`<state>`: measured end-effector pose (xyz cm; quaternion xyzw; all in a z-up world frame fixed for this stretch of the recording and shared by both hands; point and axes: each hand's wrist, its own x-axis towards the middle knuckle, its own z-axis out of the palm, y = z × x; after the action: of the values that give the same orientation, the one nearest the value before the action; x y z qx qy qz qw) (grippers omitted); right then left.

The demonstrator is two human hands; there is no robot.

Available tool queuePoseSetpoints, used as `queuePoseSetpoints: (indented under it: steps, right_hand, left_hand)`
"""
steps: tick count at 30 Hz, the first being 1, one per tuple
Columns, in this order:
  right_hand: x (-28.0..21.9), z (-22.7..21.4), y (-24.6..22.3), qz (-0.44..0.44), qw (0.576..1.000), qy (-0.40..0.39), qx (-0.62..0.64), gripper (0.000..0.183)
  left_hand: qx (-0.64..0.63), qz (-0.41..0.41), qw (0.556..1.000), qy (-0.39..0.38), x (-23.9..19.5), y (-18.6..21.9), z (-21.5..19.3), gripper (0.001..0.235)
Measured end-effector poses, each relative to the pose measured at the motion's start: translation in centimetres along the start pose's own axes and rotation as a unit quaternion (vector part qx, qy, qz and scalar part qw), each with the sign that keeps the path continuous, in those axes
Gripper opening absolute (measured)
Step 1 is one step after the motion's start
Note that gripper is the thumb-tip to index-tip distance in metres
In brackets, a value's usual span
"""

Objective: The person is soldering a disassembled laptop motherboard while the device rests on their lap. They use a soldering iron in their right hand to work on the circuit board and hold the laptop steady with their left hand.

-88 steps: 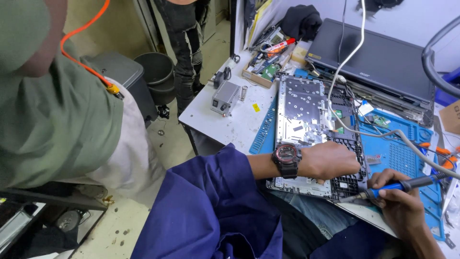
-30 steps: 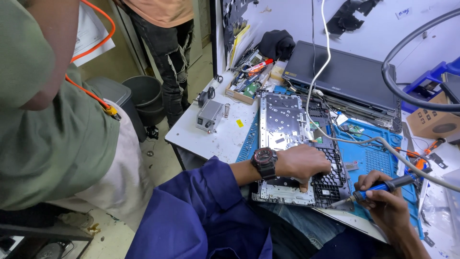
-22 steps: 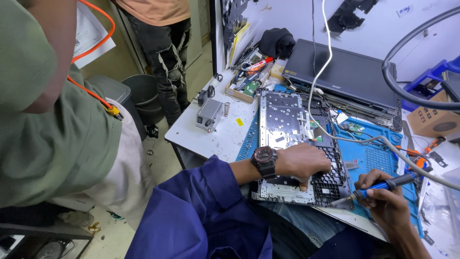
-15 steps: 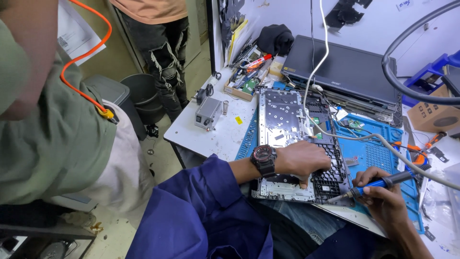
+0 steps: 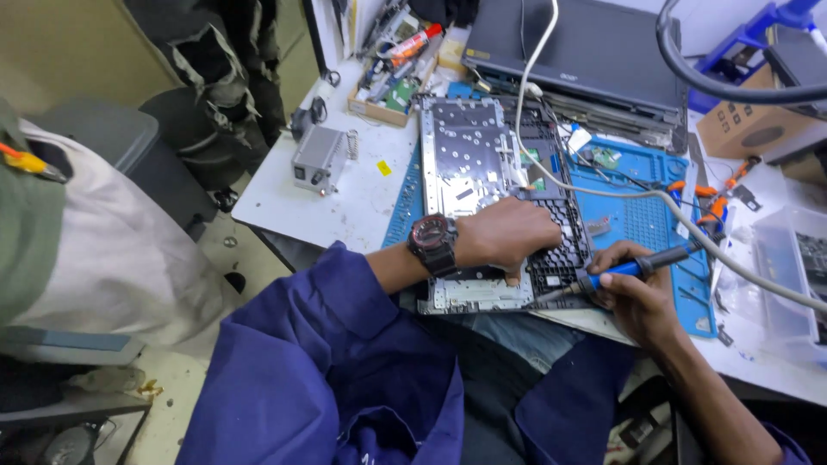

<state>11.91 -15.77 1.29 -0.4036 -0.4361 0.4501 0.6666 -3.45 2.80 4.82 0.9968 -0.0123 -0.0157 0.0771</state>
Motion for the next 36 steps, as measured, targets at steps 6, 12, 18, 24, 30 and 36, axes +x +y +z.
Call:
queuePoseSetpoints:
  steps: [6, 12, 18, 24, 30, 36]
  right_hand:
    - [-0.2, -2.6, 2.9, -0.040, 0.998, 0.048, -0.033, 0.022]
    - [-0.1, 0.5, -0.9, -0.007, 0.995, 0.034, -0.089, 0.017]
    - [-0.1, 0.6, -0.5, 0.004, 0.995, 0.025, -0.096, 0.019]
    - [0.0, 0.8, -0.4, 0.013, 0.996, 0.018, -0.090, 0.018]
    - [-0.1, 0.9, -0.5, 0.016, 0.995, 0.012, -0.094, 0.017]
    - [0.0, 0.8, -0.4, 0.013, 0.995, 0.007, -0.104, 0.017]
  left_hand:
    - [-0.058, 0.057, 0.994, 0.073, 0.4, -1.1, 2.1, 0.062]
    - [0.009, 0.015, 1.000, 0.021, 0.5, -0.5, 1.1, 0.063]
    - [0.007, 0.020, 0.999, 0.030, 0.5, -0.6, 1.3, 0.064]
    - [0.006, 0.019, 0.999, 0.029, 0.2, -0.5, 1.0, 0.062]
    - [0.004, 0.021, 0.999, 0.037, 0.5, -0.7, 1.5, 0.063]
    - [0.008, 0.020, 0.999, 0.036, 0.3, -0.5, 1.2, 0.065]
